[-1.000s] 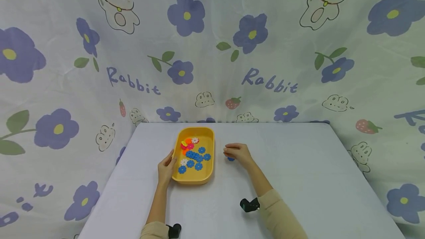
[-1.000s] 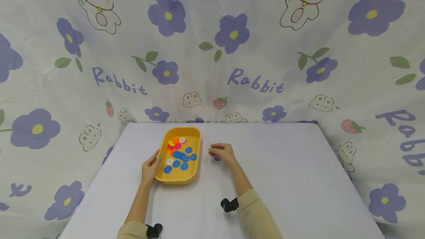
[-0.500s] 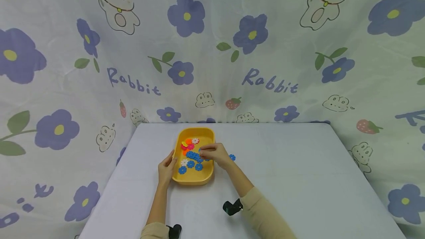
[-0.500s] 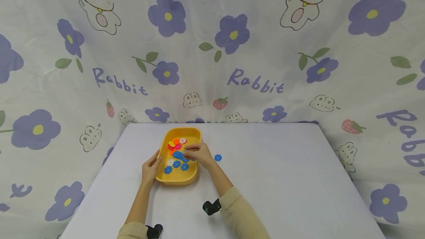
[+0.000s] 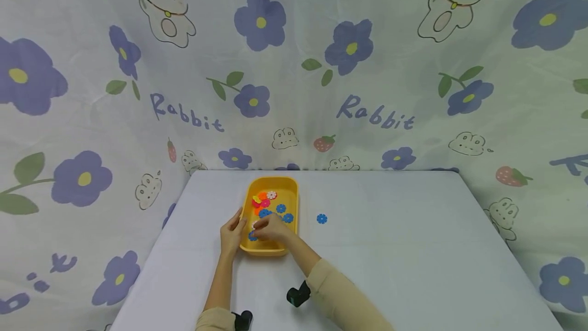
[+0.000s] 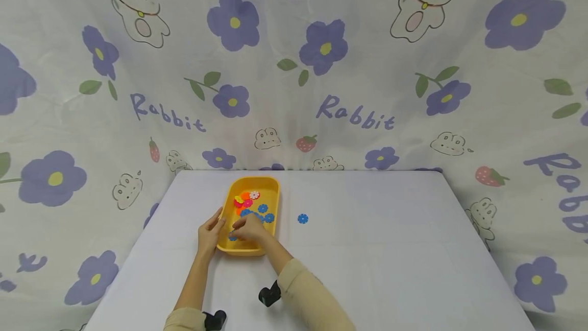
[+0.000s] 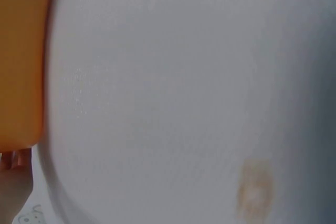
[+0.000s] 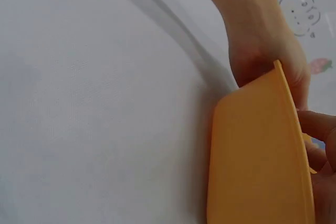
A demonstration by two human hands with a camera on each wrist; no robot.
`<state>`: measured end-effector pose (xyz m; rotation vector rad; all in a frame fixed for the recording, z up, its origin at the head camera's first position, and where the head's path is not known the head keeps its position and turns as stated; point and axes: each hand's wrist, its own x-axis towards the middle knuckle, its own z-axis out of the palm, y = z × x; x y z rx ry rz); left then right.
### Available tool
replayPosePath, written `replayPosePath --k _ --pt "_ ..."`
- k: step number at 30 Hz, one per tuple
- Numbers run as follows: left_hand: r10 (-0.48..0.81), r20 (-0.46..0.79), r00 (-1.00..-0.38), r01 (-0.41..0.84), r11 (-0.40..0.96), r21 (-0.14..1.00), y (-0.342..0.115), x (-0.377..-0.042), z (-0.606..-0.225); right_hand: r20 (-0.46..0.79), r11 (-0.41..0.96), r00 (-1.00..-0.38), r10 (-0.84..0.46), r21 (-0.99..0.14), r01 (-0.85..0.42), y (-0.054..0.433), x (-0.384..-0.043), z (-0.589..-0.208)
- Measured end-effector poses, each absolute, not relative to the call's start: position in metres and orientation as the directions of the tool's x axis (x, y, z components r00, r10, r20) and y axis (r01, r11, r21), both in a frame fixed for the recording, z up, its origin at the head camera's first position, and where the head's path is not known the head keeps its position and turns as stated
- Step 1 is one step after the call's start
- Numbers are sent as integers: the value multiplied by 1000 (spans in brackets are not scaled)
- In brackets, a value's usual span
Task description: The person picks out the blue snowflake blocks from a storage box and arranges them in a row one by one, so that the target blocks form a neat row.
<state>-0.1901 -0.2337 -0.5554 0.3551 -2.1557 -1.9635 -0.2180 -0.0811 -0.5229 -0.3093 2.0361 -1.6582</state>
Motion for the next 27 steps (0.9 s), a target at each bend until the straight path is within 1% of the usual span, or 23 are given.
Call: replayPosePath --k 2,4,11,14,17,19,21,27 --pt "-311 -13 -950 -41 84 996 -233 -190 -555 -250 304 -852 -459 -946 114 -84 -216 -526" --pt "-317 -15 -948 -43 80 996 -233 -190 -556 -252 343 -852 -460 -935 92 -88 -213 -528" --pt "-337 5 -941 -28 93 995 -232 -192 -557 -208 384 -829 -519 -923 -9 -98 -209 -531" --pt "-341 14 -940 -26 111 993 -232 -192 -558 -182 398 -869 -461 -917 -19 -100 -209 -533" --pt "-340 9 -941 -32 113 993 -232 -191 -559 -169 449 -923 -346 -893 -5 -100 -211 -533" --pt "-336 1 -942 -37 106 994 -233 -191 -559 -163 497 -941 -295 -867 -6 -100 -211 -533" --pt "-331 -1 -944 -37 103 994 -233 -190 -558 -180 524 -937 -300 -851 -5 -101 -210 -531" --pt "-337 5 -941 -30 99 995 -233 -192 -558 -212 456 -857 -470 -889 -30 -106 -207 -531"
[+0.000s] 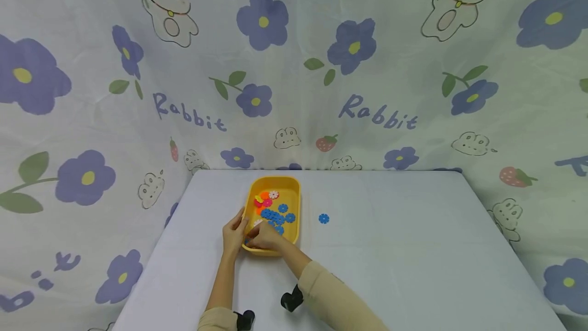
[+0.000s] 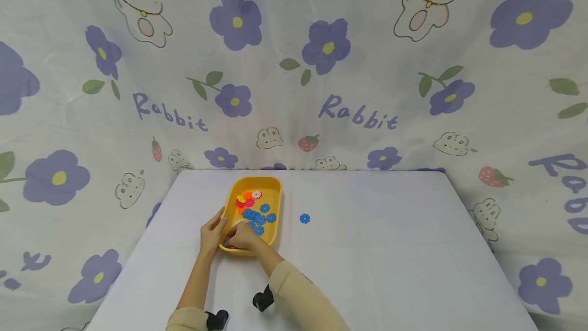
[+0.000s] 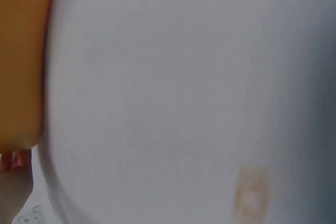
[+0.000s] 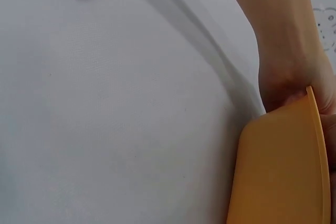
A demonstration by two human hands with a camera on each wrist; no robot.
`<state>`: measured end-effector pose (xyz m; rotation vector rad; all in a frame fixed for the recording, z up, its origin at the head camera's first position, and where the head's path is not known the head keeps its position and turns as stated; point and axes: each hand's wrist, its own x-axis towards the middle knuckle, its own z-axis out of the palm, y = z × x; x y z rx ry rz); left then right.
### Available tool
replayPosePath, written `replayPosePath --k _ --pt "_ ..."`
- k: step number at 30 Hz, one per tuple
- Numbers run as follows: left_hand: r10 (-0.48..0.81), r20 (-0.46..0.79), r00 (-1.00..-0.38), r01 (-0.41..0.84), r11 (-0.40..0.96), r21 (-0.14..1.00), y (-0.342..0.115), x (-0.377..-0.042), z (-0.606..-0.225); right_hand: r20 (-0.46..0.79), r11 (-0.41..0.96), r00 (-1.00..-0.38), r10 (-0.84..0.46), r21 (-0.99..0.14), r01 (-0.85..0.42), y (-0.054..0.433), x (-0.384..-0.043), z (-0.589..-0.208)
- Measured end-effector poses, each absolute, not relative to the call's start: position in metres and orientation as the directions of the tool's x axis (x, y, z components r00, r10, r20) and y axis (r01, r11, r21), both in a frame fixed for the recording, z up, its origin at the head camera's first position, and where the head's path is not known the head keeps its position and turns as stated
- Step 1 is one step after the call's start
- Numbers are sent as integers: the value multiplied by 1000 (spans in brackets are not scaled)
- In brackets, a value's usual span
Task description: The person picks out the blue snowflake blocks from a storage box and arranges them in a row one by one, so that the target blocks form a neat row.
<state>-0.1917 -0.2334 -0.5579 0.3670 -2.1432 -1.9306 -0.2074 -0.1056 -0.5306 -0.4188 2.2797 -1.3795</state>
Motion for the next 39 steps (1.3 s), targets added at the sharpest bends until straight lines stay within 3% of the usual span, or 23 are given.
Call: replayPosePath --k 6,10,23,31,39 --pt "-341 7 -940 -30 103 994 -233 -193 -558 -218 419 -822 -526 -907 -28 -104 -210 -531" --pt "-339 4 -941 -39 119 992 -233 -192 -558 -227 334 -814 -535 -942 43 -97 -211 -530" --pt "-339 -2 -941 -47 124 991 -232 -192 -558 -268 32 -873 -407 -960 279 -45 -229 -514" --pt "-346 -17 -938 -61 117 991 -233 -192 -558 -174 -106 -904 -390 -967 232 7 -238 -503" --pt "-342 -27 -939 -67 106 992 -232 -191 -557 -141 -135 -963 -231 -975 175 69 -243 -516"
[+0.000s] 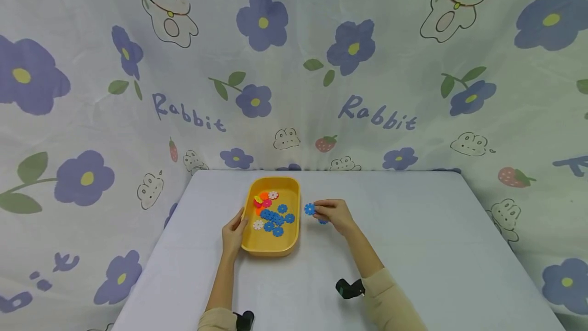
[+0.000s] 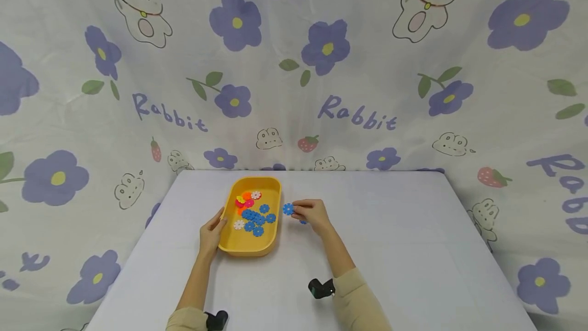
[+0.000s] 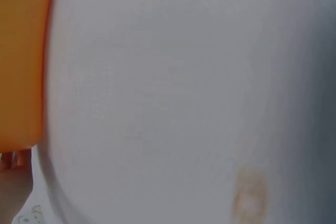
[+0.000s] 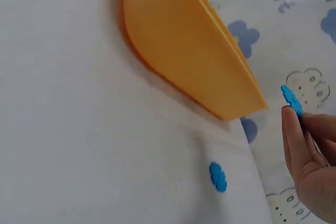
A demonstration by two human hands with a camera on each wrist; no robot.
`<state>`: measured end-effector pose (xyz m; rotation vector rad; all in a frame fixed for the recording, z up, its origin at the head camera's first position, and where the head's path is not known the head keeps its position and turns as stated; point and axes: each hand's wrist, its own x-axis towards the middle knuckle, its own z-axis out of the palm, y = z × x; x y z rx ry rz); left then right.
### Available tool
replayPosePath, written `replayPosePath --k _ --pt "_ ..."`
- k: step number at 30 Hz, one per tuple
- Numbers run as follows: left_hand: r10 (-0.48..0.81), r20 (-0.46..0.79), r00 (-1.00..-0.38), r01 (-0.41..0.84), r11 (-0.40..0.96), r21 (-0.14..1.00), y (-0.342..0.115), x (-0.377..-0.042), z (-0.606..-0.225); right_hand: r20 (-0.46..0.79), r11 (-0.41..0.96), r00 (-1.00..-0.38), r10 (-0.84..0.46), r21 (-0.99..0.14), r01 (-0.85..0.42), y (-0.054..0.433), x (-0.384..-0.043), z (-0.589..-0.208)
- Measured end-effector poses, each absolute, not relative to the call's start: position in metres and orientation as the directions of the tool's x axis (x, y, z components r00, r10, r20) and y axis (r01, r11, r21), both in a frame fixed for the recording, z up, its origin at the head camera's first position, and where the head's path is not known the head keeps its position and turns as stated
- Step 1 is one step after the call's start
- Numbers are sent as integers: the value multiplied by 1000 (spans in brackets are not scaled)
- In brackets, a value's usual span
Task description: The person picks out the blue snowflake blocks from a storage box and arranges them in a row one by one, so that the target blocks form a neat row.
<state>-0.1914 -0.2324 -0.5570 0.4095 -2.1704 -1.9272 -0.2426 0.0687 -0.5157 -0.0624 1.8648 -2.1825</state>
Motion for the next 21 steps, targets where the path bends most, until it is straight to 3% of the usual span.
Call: replayPosePath --k 9,21 --pt "-340 -30 -940 -69 102 992 -233 -192 -558 -191 -79 -980 -65 -977 196 122 -245 -539" --pt "-343 -22 -939 -57 92 994 -233 -192 -558 -268 -16 -963 21 -963 268 130 -245 -562"
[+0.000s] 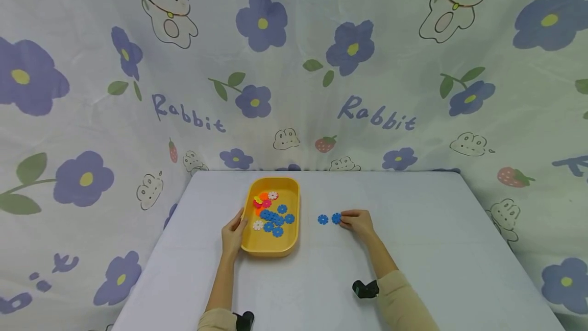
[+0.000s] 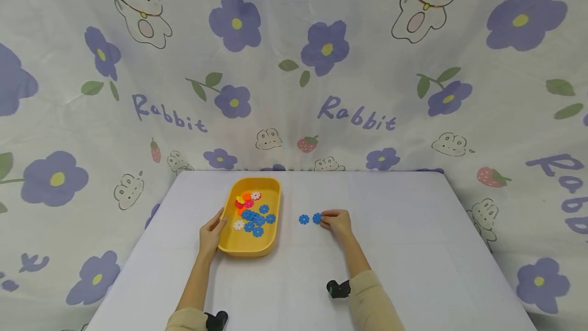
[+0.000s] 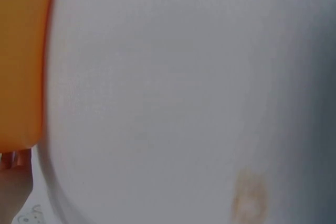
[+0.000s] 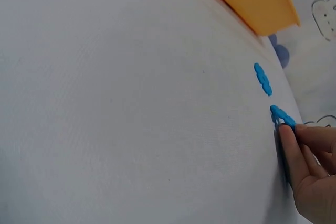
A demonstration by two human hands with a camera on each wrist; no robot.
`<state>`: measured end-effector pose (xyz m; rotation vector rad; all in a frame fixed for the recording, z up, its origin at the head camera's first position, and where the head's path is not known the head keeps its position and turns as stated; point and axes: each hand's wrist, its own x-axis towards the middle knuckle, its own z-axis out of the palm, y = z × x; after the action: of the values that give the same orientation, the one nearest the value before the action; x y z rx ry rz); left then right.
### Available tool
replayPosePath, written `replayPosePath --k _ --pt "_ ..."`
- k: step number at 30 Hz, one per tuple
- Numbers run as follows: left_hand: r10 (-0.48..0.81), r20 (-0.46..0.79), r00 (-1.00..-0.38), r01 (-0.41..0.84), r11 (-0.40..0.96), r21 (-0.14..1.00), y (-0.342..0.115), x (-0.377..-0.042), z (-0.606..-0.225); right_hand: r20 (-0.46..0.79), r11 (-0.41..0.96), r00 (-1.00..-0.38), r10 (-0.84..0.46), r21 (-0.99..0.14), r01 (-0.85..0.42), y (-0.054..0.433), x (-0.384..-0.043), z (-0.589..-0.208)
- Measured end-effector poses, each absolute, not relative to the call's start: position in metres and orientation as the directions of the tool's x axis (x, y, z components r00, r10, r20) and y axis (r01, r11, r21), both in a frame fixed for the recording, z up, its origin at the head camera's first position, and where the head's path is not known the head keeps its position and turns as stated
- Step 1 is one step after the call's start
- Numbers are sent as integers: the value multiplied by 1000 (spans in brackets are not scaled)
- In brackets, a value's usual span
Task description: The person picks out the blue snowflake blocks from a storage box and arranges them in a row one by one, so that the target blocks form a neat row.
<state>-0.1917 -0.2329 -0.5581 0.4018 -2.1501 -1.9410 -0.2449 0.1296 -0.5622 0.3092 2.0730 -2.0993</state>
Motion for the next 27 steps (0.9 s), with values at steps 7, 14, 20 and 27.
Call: replayPosePath --k 7,14,20,27 --pt "-328 -35 -944 -59 66 996 -233 -191 -558 -244 77 -969 45 -966 247 124 -244 -563" --pt "-331 -38 -943 -66 75 995 -233 -191 -557 -253 112 -967 12 -961 253 122 -244 -559" --pt "-323 -51 -945 -76 65 995 -230 -185 -542 -241 158 -971 16 -958 240 121 -241 -558" --pt "-319 -48 -947 -84 101 991 -222 -175 -522 -124 333 -990 73 -932 141 121 -237 -557"
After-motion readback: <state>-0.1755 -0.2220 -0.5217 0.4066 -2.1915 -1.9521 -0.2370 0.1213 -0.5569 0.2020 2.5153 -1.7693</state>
